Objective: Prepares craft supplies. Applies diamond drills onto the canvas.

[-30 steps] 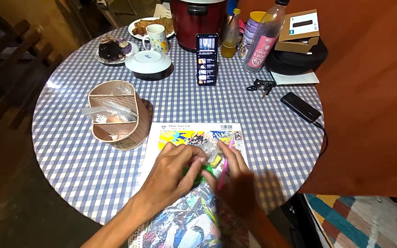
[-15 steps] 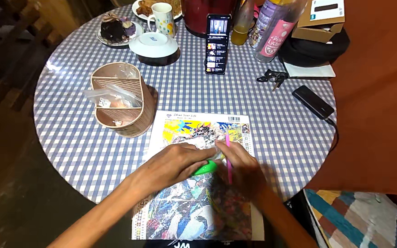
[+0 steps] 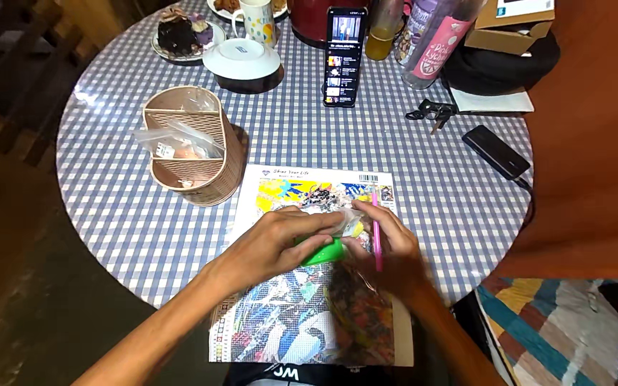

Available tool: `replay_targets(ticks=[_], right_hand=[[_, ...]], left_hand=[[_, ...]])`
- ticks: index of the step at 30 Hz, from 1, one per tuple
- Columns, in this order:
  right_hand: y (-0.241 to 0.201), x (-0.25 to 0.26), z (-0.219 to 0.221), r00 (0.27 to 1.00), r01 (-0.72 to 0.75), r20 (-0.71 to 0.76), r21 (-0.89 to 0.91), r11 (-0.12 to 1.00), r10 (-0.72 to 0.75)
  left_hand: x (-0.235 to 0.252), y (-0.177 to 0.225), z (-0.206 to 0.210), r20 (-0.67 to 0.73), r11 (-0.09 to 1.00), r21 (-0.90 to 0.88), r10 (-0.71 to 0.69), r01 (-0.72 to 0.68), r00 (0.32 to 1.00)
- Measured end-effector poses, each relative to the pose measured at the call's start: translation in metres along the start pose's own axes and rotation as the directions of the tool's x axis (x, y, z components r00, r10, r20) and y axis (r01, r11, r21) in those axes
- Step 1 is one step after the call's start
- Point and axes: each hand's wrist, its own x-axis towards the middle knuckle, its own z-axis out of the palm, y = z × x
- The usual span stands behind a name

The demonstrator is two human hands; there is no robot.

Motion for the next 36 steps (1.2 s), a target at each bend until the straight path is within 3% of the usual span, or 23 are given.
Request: replay_targets(ticks=[3, 11, 17, 27, 36], right_hand=[[0.002, -0.001, -0.004, 0.995, -0.097, 0.046, 0.154, 0.983, 0.091], [0.01, -0.007, -0.011, 0.987, 0.089, 0.139, -0.087, 0.992, -0.076], [0.013, -0.008, -0.014, 0.959, 0.226, 0.209, -0.163, 0.96, -0.19], [0.01, -0.004, -0.021, 0.905, 0.351, 0.341, -0.268, 0.897, -0.253], [0.005, 0.001, -0.023, 0.878, 0.414, 0.38, -0.301, 0.859, -0.29]], left_hand=[[0.0, -0.001, 0.003, -0.009, 0.997, -0.061, -0.048, 0.048, 0.999], [-0.016, -0.01, 0.017, -0.076, 0.968, -0.135, -0.221, 0.21, 0.972], [-0.013, -0.007, 0.023, -0.114, 0.949, -0.134, -0.302, 0.286, 0.947], [-0.011, -0.011, 0.019, -0.027, 0.935, -0.116, -0.341, 0.336, 0.94], [-0.02, -0.015, 0.022, -0.053, 0.935, -0.13, -0.339, 0.33, 0.939]])
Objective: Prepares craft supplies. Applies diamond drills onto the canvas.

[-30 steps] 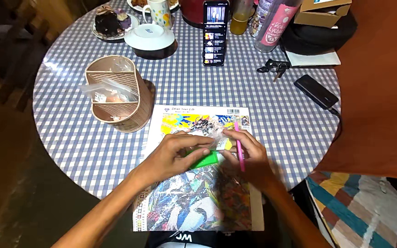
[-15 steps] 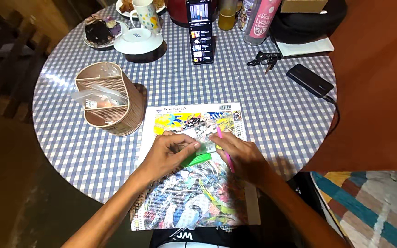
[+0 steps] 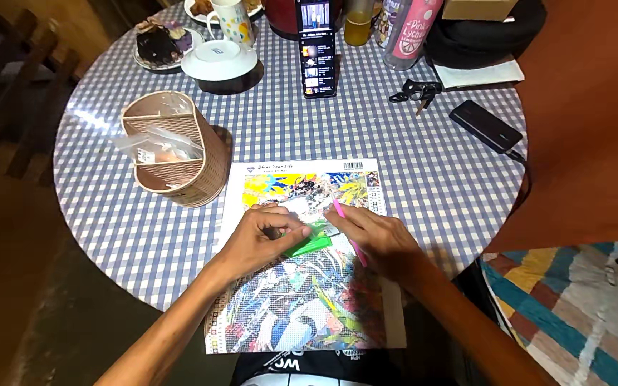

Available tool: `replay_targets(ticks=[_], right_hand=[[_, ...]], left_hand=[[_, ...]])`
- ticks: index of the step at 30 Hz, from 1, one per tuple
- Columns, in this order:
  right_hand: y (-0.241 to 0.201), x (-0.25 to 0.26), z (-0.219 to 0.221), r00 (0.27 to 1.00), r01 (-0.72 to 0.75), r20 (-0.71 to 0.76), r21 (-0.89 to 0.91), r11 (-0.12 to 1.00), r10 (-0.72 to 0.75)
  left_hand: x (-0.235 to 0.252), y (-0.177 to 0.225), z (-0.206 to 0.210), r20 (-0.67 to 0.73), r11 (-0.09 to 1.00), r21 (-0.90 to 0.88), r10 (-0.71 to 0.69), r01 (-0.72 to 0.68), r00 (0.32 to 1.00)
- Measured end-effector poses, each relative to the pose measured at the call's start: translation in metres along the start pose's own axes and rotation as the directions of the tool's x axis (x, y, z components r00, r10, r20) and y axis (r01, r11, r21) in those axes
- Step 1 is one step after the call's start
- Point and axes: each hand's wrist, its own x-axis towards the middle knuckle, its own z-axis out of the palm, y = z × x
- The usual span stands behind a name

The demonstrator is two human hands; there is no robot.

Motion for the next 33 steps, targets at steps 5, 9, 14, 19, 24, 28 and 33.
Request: replay_targets(ticks=[5, 9, 14, 19, 24, 28, 33], right_hand=[[-0.0008, 0.0023, -0.0008, 0.999, 0.012, -0.035, -0.012, 1.0, -0.012], [-0.0039, 0.0038, -0.0016, 1.0, 0.008, -0.024, -0.002, 1.0, -0.008], [-0.0024, 0.0034, 0.0005, 1.0, 0.01, -0.028, 0.004, 1.0, -0.01], [-0.0049, 0.0041, 0.0017, 0.999, 0.003, -0.038, -0.016, 1.0, -0.004], [-0.0062, 0.0059, 0.0007, 0.999, 0.001, -0.044, -0.027, 1.0, -0.002], [-0.0062, 0.0047, 0.0036, 0.999, 0.0, -0.049, -0.01, 1.0, 0.0], [-0.0088, 0.0052, 0.0033, 0.999, -0.007, -0.036, -0.011, 1.0, 0.007]], left_hand=[[-0.0021, -0.0018, -0.001, -0.002, 1.0, 0.001, -0.005, 0.005, 1.0], [-0.0036, -0.003, -0.0023, -0.003, 1.0, 0.004, -0.012, 0.012, 1.0], [-0.0042, -0.0038, -0.0019, -0.014, 1.0, -0.002, 0.01, -0.01, 1.0], [-0.0043, -0.0041, -0.0041, -0.019, 1.0, 0.015, 0.02, -0.019, 1.0], [-0.0067, -0.0032, -0.0041, -0.019, 0.999, 0.039, 0.025, -0.024, 0.999], [-0.0076, -0.0068, -0.0034, -0.031, 0.998, 0.049, 0.03, -0.028, 0.999], [-0.0086, -0.0079, -0.0039, -0.038, 0.998, 0.043, 0.036, -0.034, 0.999]])
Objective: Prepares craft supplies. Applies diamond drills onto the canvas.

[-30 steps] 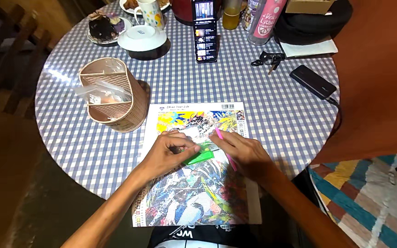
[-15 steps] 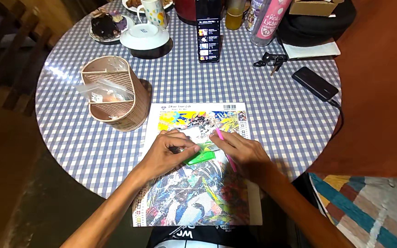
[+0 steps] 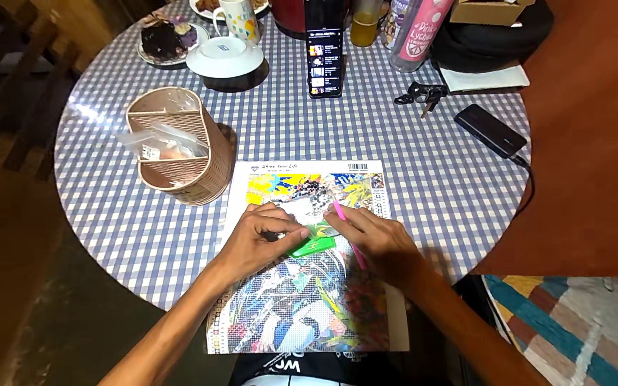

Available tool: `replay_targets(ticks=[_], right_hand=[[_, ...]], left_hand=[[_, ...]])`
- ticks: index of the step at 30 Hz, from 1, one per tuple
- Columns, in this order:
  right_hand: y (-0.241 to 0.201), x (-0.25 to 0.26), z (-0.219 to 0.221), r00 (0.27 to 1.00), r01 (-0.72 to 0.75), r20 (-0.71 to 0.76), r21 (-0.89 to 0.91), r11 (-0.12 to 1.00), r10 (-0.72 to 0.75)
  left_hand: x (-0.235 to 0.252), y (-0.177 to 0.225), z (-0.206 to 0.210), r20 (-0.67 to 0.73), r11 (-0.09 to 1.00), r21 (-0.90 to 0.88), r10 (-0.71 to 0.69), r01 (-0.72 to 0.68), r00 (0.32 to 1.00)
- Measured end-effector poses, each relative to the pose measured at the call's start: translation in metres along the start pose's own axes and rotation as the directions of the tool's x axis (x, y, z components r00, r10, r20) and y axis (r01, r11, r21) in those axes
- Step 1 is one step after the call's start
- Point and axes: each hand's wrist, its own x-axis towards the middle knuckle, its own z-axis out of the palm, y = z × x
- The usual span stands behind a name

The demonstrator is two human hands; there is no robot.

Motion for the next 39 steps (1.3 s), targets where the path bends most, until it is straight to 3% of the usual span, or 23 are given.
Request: replay_targets(ticks=[39], right_hand=[[0.0005, -0.0011, 0.0049, 0.999, -0.018, -0.036, -0.03, 0.999, 0.017]], left_hand=[[-0.0004, -0.0032, 0.0018, -0.001, 1.0, 0.015, 0.011, -0.011, 1.0]])
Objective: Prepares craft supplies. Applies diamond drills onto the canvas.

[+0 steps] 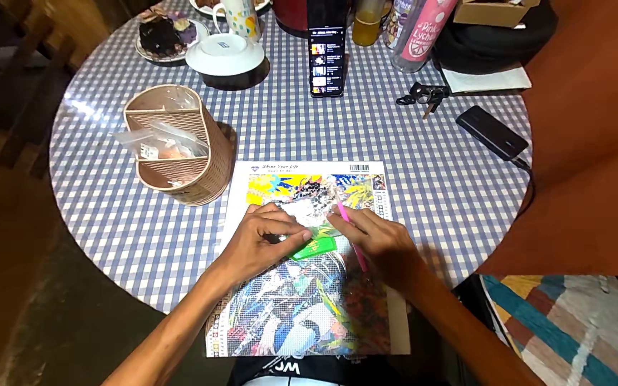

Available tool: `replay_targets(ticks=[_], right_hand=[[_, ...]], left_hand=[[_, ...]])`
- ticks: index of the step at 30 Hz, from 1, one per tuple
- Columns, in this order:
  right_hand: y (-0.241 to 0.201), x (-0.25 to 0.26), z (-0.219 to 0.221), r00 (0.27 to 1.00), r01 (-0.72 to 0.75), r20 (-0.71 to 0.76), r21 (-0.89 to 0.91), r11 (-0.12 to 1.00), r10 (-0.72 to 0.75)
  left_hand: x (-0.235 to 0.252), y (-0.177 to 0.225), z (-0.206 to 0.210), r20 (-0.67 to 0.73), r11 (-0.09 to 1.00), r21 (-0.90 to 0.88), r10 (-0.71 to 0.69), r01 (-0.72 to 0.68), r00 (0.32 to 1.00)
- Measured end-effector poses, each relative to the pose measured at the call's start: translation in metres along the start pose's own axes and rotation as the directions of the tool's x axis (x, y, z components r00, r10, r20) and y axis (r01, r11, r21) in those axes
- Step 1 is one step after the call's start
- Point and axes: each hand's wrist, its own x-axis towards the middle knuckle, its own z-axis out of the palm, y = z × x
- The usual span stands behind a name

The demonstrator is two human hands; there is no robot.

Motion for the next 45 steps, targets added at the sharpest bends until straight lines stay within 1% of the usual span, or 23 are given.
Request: replay_targets(ticks=[5, 9, 12, 27, 30, 37, 39, 45], right_hand=[[0.0, -0.001, 0.0, 1.0, -0.003, 0.012, 0.01, 1.0, 0.002], [0.001, -0.001, -0.001, 1.0, -0.003, 0.01, 0.0, 1.0, 0.003], [0.001, -0.002, 0.001, 1.0, 0.003, 0.011, 0.009, 1.0, -0.003], [-0.001, -0.004, 0.0, 1.0, -0.016, -0.011, -0.007, 1.0, 0.016], [0.0, -0.005, 0.001, 1.0, -0.008, -0.003, 0.013, 1.0, 0.008], [0.002, -0.007, 0.005, 0.999, -0.043, -0.02, -0.003, 0.999, 0.043], [0.002, -0.008, 0.005, 0.998, -0.059, -0.021, -0.001, 0.998, 0.059], [0.008, -0.012, 0.012, 0.978, -0.179, -0.083, 0.143, 0.973, 0.192]], left_hand=[[0.001, 0.0, 0.001, 0.002, 1.0, 0.0, -0.016, 0.016, 1.0], [0.001, 0.001, 0.0, 0.007, 1.0, 0.0, -0.001, 0.001, 1.0], [0.001, 0.0, 0.001, 0.016, 1.0, 0.007, -0.022, 0.022, 1.0], [0.002, -0.001, 0.0, 0.028, 1.0, -0.01, -0.007, 0.008, 1.0], [0.002, 0.0, -0.001, 0.023, 1.0, 0.002, -0.013, 0.013, 1.0], [0.004, 0.0, 0.001, 0.028, 1.0, -0.02, -0.016, 0.017, 0.999], [0.006, 0.001, 0.0, 0.011, 1.0, -0.017, -0.003, 0.004, 1.0], [0.018, 0.007, 0.0, 0.025, 1.0, -0.019, 0.025, -0.025, 0.999]])
